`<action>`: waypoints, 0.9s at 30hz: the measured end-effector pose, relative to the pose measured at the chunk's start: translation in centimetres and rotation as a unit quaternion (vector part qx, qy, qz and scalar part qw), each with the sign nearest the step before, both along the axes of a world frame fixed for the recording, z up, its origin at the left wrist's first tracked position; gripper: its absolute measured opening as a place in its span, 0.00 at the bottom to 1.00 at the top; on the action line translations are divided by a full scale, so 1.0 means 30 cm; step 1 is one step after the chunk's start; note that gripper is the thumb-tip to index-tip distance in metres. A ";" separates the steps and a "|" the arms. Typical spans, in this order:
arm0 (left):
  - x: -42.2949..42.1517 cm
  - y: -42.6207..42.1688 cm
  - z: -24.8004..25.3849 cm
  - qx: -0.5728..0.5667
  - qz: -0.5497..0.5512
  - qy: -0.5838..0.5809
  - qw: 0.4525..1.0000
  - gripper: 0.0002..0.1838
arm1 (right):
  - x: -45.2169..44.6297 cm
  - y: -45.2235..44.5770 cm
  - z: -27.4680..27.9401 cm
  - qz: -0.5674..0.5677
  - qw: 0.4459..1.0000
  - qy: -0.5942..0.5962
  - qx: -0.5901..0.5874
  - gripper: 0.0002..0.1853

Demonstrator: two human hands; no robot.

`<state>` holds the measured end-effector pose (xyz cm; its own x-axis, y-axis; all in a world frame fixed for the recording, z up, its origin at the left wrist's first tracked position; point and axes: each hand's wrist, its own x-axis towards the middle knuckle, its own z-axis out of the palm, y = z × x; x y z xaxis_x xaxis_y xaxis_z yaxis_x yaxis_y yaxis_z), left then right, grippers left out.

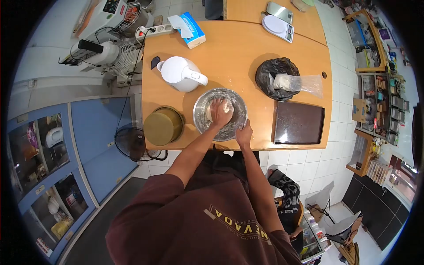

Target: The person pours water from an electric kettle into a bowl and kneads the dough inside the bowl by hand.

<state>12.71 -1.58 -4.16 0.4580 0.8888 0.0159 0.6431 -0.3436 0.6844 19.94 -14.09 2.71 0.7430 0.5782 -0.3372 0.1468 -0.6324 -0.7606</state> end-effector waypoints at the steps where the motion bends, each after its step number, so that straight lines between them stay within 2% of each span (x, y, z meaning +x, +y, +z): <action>1: -0.022 -0.012 0.002 0.022 -0.001 -0.029 0.999 0.29 | 0.004 0.000 0.000 -0.002 1.000 0.003 -0.010 0.20; 4: -0.072 -0.024 0.058 0.025 -0.009 -0.041 0.999 0.30 | 0.011 -0.014 -0.012 -0.013 1.000 0.007 -0.023 0.20; 7: -0.154 0.028 0.193 0.017 -0.156 0.010 0.988 0.30 | 0.008 -0.008 -0.040 -0.020 1.000 0.000 -0.013 0.21; 9: -0.198 0.076 0.217 0.007 -0.260 0.058 0.964 0.31 | 0.016 0.005 -0.045 -0.015 0.999 -0.016 -0.032 0.22; 15: -0.259 0.155 0.358 0.101 -0.430 0.138 0.887 0.39 | 0.017 0.003 -0.048 -0.016 1.000 -0.005 -0.024 0.22; 18: -0.240 0.162 0.318 0.114 -0.491 0.112 0.857 0.45 | 0.017 0.000 -0.074 -0.019 1.000 -0.015 -0.011 0.23; 21: -0.199 0.128 0.283 -0.013 -0.472 0.181 0.863 0.44 | 0.020 0.000 -0.070 -0.017 0.999 -0.009 -0.033 0.23; 24: -0.193 0.131 0.292 0.093 -0.522 0.119 0.840 0.44 | 0.021 0.001 -0.066 -0.020 1.000 -0.001 -0.022 0.24; 27: -0.213 0.125 0.256 0.125 -0.518 0.116 0.838 0.41 | 0.018 0.002 -0.061 -0.016 1.000 -0.008 -0.023 0.24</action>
